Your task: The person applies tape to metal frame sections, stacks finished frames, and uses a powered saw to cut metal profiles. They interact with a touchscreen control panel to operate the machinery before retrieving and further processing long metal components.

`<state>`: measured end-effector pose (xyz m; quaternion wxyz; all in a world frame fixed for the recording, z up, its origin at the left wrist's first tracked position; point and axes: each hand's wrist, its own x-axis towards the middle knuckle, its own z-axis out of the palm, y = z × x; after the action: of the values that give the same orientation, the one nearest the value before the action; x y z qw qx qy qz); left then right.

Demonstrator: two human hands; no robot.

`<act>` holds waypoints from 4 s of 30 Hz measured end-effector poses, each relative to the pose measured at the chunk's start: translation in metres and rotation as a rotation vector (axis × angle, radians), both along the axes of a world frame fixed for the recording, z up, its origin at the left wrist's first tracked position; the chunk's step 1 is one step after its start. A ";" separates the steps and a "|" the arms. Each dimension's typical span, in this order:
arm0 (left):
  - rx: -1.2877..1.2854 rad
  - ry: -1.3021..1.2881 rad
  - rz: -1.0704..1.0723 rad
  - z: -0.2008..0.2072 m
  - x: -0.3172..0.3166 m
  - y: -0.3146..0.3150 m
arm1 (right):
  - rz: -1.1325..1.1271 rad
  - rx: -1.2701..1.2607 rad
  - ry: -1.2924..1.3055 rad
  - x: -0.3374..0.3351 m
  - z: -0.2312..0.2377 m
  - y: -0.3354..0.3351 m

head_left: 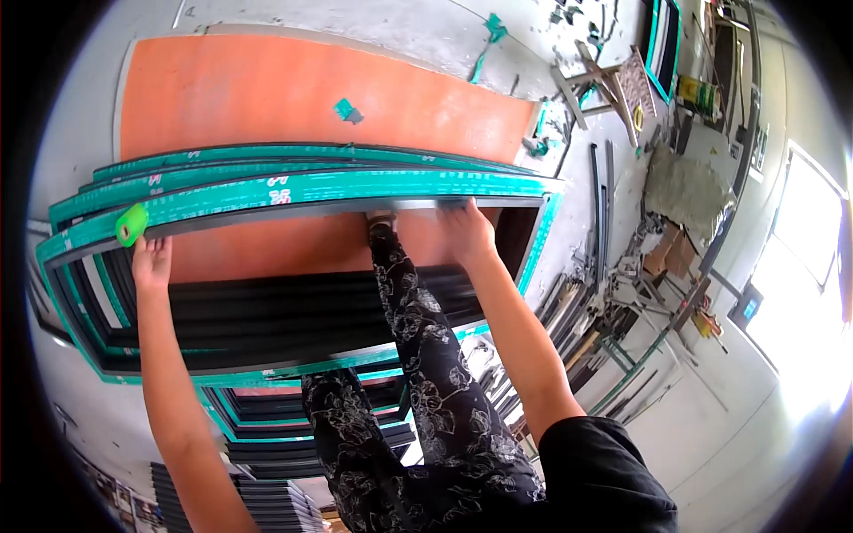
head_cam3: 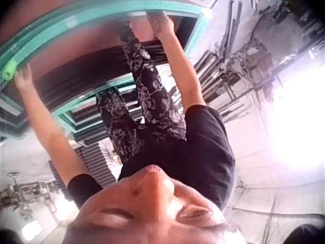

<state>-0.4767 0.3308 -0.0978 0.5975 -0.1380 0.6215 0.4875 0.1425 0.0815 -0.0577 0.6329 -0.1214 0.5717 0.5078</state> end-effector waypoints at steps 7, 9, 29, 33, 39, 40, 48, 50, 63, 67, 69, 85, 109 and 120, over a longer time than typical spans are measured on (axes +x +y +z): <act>-0.121 0.101 -0.003 -0.007 0.032 -0.001 | -0.512 0.290 0.505 0.028 -0.038 -0.034; -0.097 0.183 0.017 0.026 -0.022 -0.003 | 0.579 -0.100 -0.765 -0.038 -0.015 0.012; 0.010 0.004 -0.042 0.001 -0.059 -0.025 | 0.644 -0.349 -0.783 -0.047 -0.031 0.017; 0.026 0.021 -0.228 0.019 0.024 -0.020 | 0.758 -0.118 -0.990 -0.030 0.020 0.034; -0.045 0.176 0.090 0.042 -0.026 0.011 | 0.612 -0.126 -0.751 -0.007 -0.008 0.012; -0.035 0.194 0.087 0.048 -0.033 0.015 | 0.617 -0.139 -0.758 -0.013 -0.008 0.013; 0.006 0.085 0.008 0.048 -0.039 0.016 | 0.564 -0.136 -0.755 0.020 -0.025 -0.002; -0.019 0.103 -0.006 0.050 -0.040 0.017 | 0.607 -0.146 -0.754 0.022 -0.029 -0.002; -0.023 0.053 -0.242 0.065 -0.023 -0.033 | 1.303 -0.350 -0.787 -0.056 0.048 0.047; -0.108 0.381 -0.678 0.083 0.024 -0.126 | 1.724 -0.269 -1.089 -0.103 0.091 0.066; -0.076 0.735 -0.882 0.089 0.029 -0.195 | 1.814 -0.091 -1.279 -0.129 0.095 0.072; -0.529 0.377 -0.279 0.132 0.041 -0.435 | 1.427 1.044 -2.907 -0.415 0.157 0.303; -0.900 0.830 -0.717 0.107 0.078 -0.402 | 2.413 1.253 -2.050 -0.421 0.129 -0.045; -0.476 0.376 -0.183 0.105 0.057 -0.433 | 2.516 1.182 -1.961 -0.407 0.105 -0.080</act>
<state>-0.4194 -0.1023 0.0069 0.4644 -0.1250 0.8275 0.2897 -0.2644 0.0011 0.0469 0.0859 0.4757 0.6999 -0.5258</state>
